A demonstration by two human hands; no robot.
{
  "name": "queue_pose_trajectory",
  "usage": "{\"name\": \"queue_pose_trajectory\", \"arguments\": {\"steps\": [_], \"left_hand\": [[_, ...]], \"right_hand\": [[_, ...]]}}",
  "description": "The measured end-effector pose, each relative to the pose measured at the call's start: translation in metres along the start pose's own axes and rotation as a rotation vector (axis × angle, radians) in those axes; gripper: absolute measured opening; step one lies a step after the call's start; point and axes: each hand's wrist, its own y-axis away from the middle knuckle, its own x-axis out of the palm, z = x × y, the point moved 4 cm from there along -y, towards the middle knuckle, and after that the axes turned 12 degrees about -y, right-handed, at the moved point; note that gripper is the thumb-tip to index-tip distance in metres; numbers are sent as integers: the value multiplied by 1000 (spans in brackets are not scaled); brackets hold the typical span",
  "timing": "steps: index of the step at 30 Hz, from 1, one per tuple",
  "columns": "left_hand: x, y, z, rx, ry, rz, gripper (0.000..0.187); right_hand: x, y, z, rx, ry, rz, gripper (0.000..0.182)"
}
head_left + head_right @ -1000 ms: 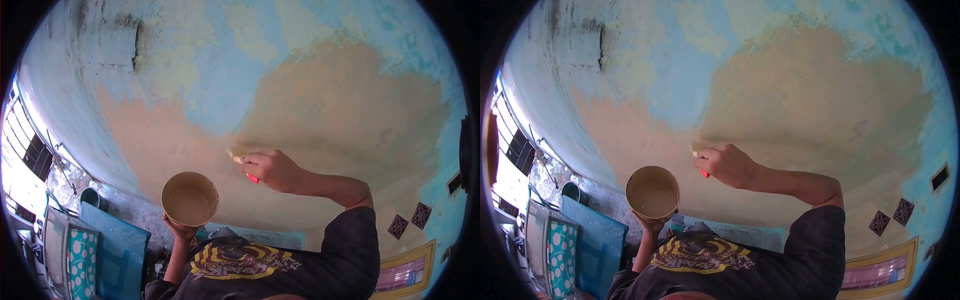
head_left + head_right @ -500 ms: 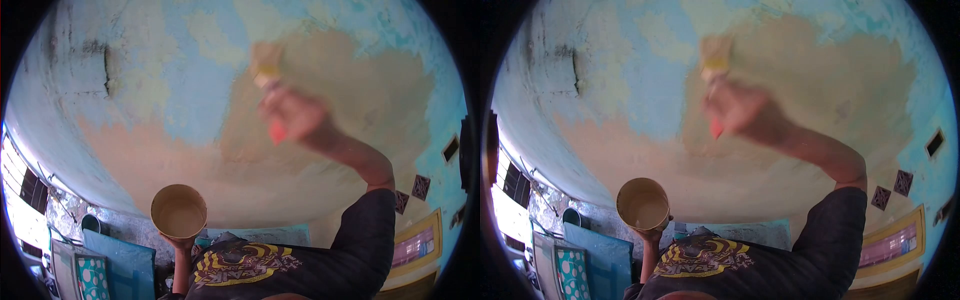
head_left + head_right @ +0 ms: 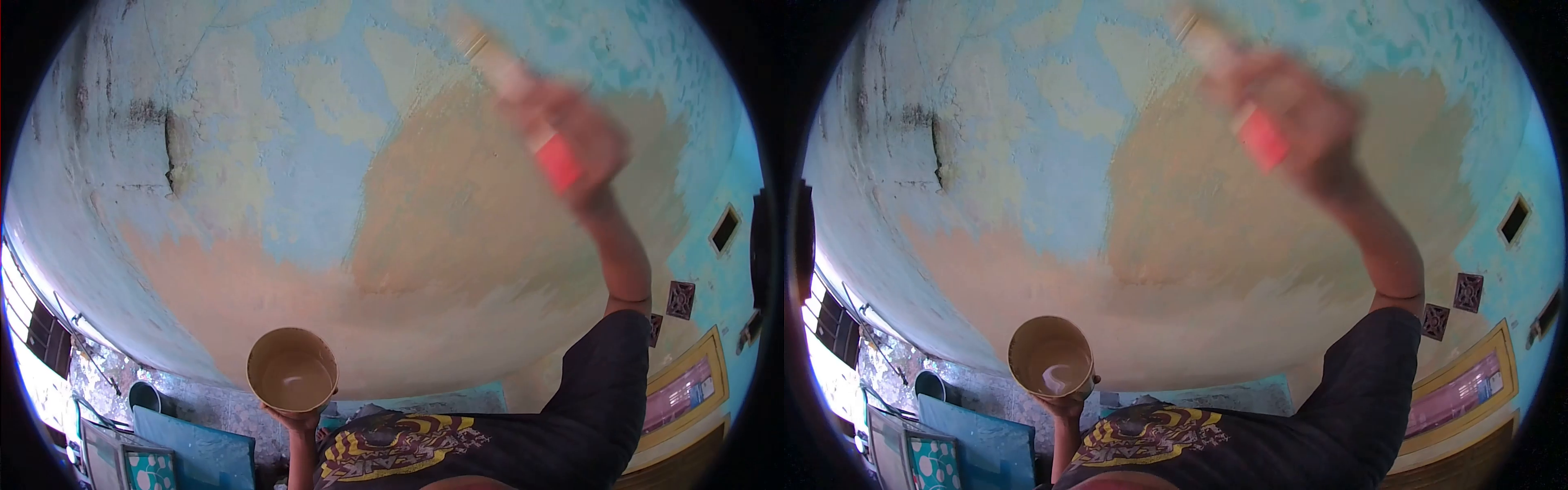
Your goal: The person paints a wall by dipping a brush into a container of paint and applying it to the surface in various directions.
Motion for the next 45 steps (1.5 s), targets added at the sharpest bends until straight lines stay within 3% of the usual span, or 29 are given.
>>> {"name": "queue_pose_trajectory", "arguments": {"steps": [3, 6, 8, 10, 11, 14, 15, 18, 21, 23, 24, 26, 29, 30, 31, 33, 36, 37, 39, 41, 43, 45], "left_hand": [[20, -1, -5, 76, -122, 26, 92], [62, -3, -19, 8, -126, 282, 94], [42, -4, -12, 4, -98, 176, 96], [34, -6, -13, -10, -85, 127, 97], [36, -5, -14, -22, -80, 126, 97], [44, -1, -10, -42, -48, 123, 98], [46, -3, -10, -46, -37, 125, 99], [30, -3, -10, -26, -158, 130, 101], [29, -11, -6, 2, -211, 147, 102], [37, -11, -5, 0, -226, 150, 102], [41, -10, -5, 0, -237, 152, 102], [46, -9, -5, 3, -258, 160, 102], [45, -8, -4, 9, -289, 173, 102], [46, -8, -3, 14, -310, 176, 102], [46, -7, -3, 21, -346, 188, 102], [57, -7, -5, 48, -461, 244, 103], [88, -1, -9, -31, -278, 274, 103], [76, 0, -8, -29, -273, 215, 103], [44, -3, 1, -32, -256, 107, 104], [45, -1, -13, 446, -1099, 190, 105], [50, -6, -12, 586, -1269, 187, 106], [44, -10, -6, 338, -804, 122, 105]], "right_hand": [[58, 46, 52, -118, -69, 446, 5], [31, 20, 14, 217, -457, 343, 4], [-4, 15, -52, 609, -477, 66, 5], [-49, -5, -99, 500, -343, -108, 12], [-57, -15, -88, 479, -111, -245, 12], [-33, -1, -38, 117, 293, -44, 12], [-11, 19, -21, -24, 219, 105, 14], [48, 66, 46, -163, 131, 401, 13], [16, 42, 16, 230, -382, 358, 10], [-18, 38, -55, 665, -702, 99, 15], [-45, 36, -104, 682, -471, 114, 18], [-79, 36, -141, 829, -397, -255, 17], [-75, 30, -72, 298, 173, -223, 13], [-49, 32, -46, 187, 167, -150, 15], [-25, 39, -27, 164, 65, 98, 18], [16, 59, 14, -30, 122, 340, 19], [-17, 26, 14, 92, -70, 212, 19], [-29, 17, 6, 41, 95, 77, 20], [-12, 28, -16, 100, 113, 102, 21], [6, 43, -7, 34, 129, 247, 17], [1, 39, 10, 51, 7, 211, 19], [-14, 31, 8, 24, 39, 94, 22]]}}
